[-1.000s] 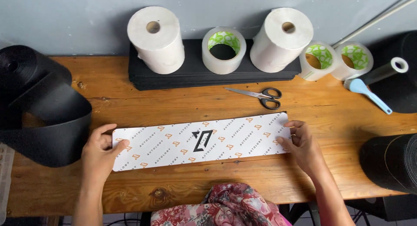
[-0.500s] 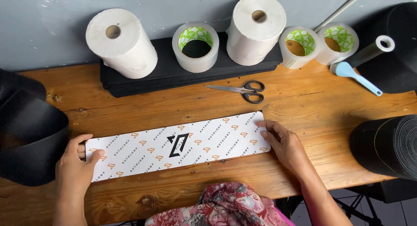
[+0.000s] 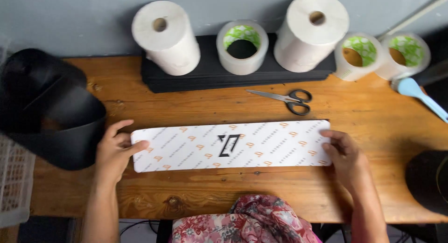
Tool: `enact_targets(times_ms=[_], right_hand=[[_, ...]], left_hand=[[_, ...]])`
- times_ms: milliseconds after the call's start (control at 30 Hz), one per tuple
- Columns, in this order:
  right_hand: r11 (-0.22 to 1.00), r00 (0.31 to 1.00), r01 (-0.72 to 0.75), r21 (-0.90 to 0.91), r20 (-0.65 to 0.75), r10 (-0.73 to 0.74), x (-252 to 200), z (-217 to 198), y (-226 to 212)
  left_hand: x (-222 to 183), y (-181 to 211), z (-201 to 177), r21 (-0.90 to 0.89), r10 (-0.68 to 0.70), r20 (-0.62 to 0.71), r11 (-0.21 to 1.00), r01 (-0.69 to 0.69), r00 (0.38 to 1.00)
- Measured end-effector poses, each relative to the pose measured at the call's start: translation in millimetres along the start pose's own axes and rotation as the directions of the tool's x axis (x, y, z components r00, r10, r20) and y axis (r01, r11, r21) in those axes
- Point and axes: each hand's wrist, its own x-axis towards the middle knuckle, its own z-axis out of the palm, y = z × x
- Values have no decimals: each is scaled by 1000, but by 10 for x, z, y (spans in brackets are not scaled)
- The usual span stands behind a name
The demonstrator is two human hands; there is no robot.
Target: Trimming the edges of a patterned fabric strip with scissors and then applying a black adhesive strip to it, smoothing it down with a plastic tool.
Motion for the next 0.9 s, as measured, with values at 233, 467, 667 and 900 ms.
enact_targets(times_ms=[233, 467, 667, 900], right_hand=[[956, 984, 34, -291, -159, -83, 33, -559, -49], [918, 967, 22, -395, -226, -121, 222, -867, 236], [912, 962, 67, -405, -216, -167, 372, -955, 377], [911, 966, 73, -405, -200, -166, 503, -974, 423]], left_hand=[[172, 372, 487, -260, -180, 331, 926, 273, 926], [77, 652, 820, -199, -158, 440, 942, 268, 884], [-6, 663, 823, -241, -60, 462, 952, 190, 885], [-49, 597, 803, -275, 6, 468, 951, 139, 884]])
